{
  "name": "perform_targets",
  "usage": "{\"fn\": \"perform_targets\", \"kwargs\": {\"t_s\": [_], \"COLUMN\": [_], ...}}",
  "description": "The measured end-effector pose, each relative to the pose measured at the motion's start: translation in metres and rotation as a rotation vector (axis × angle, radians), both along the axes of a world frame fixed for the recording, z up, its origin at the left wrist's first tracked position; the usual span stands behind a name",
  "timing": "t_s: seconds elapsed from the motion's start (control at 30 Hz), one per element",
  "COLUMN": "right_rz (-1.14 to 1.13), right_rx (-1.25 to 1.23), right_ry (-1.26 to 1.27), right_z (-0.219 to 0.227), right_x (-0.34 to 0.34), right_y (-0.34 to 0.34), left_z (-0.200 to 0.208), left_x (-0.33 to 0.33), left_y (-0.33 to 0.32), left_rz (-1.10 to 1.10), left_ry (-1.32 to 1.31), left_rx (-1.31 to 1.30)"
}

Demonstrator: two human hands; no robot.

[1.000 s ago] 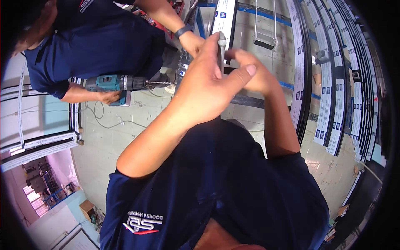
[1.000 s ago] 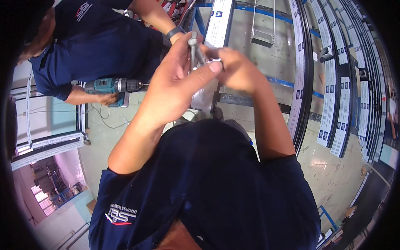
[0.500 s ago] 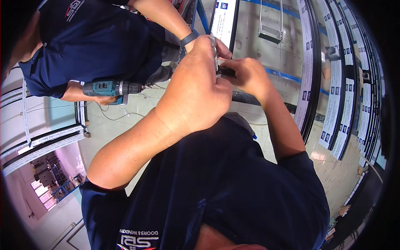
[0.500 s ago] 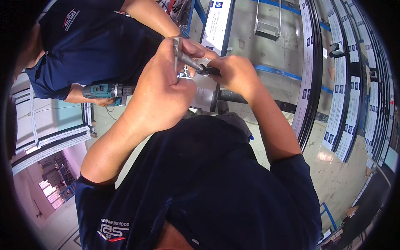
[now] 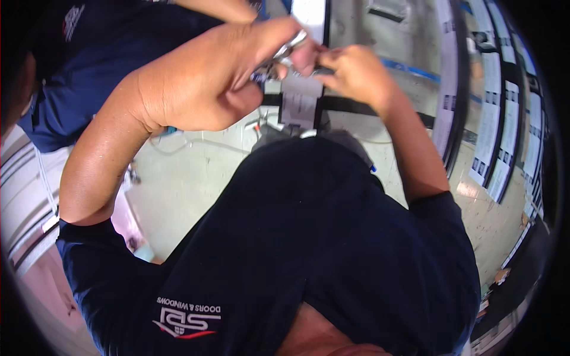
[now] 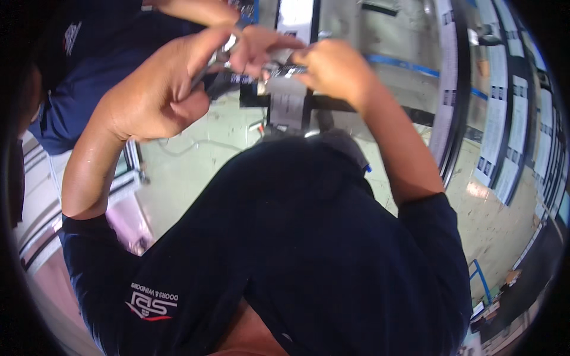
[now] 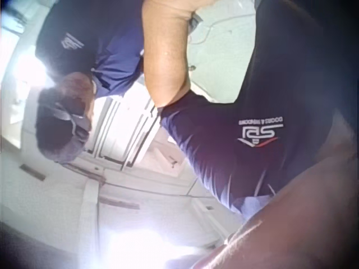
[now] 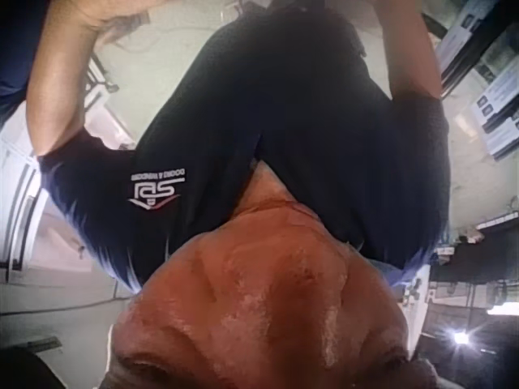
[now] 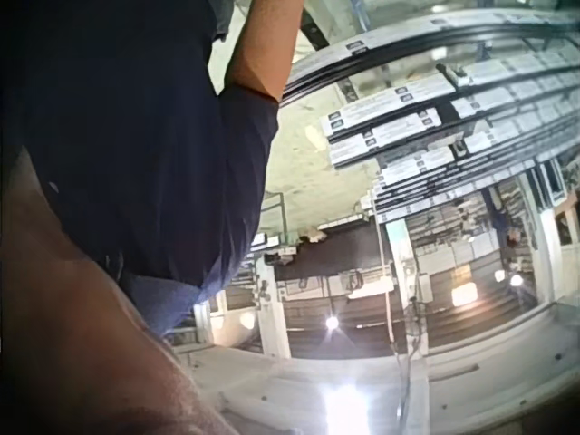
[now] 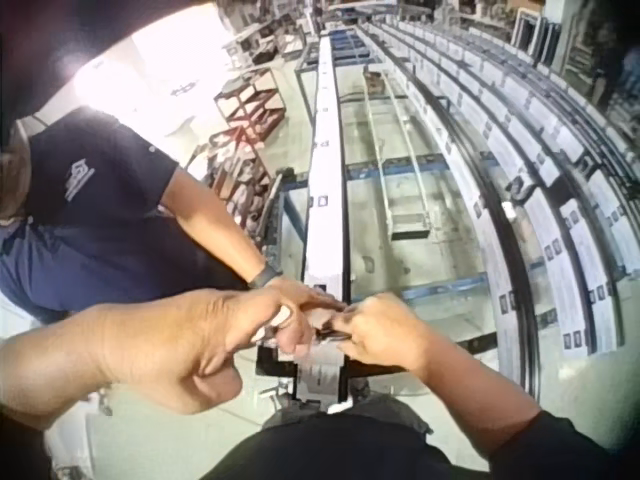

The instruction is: Measure, mark, and drill holes into metal frame components for assembly.

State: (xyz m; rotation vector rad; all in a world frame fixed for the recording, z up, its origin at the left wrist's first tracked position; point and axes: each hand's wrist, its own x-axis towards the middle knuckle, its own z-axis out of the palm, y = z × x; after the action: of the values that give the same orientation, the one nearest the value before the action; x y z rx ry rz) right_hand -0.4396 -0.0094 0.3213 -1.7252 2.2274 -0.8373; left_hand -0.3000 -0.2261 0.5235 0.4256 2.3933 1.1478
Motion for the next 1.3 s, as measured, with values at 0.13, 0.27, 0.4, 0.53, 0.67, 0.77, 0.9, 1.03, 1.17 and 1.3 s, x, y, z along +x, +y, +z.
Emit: {"fn": "perform_targets", "kwargs": {"t_s": [0.13,0.27,0.4,0.53,0.67,0.77,0.9,1.03,1.17,1.3], "right_rz": [0.017,-0.075,-0.217,-0.517,-0.996,-1.347,-1.407,-1.247,-1.260,-1.289], "right_rx": [0.092,0.046,-0.235,-0.495,-0.649,-0.639,-0.557,-0.161,-0.097,-0.163], "right_ry": [0.070,-0.038,-0.193,-0.167,-0.504,-0.892,-0.776,-0.398,-0.462,-0.484], "right_z": [-0.014,0.004,0.020,-0.024,-0.116,-0.172,-0.204,-0.218,-0.209,-0.194], "right_x": [0.013,0.035,0.050,0.042,0.040,0.068,0.144,0.198,0.245,0.285], "right_y": [-0.007,-0.018,-0.014,0.004,0.044,0.071,0.106,0.110,0.093,0.072], "left_z": [0.000,-0.007,-0.079,-0.142,-0.212,-0.279,-0.379,-0.464,-0.502,-0.503], "left_x": [0.008,0.037,0.112,0.199,0.283,0.357,0.430,0.494,0.484,0.432], "left_y": [-0.011,-0.013,-0.018,-0.044,-0.070,-0.098,-0.141,-0.177,-0.206,-0.225], "left_rz": [-0.049,0.189,0.756,0.722,0.892,1.078,1.077,1.002,0.862,0.817], "left_ry": [0.164,0.329,0.727,0.182,-0.139,-0.310,-0.628,-0.543,-0.501,-0.349], "left_rx": [-0.091,0.141,0.714,0.753,0.686,0.698,0.298,-0.175,-0.203,-0.156]}}
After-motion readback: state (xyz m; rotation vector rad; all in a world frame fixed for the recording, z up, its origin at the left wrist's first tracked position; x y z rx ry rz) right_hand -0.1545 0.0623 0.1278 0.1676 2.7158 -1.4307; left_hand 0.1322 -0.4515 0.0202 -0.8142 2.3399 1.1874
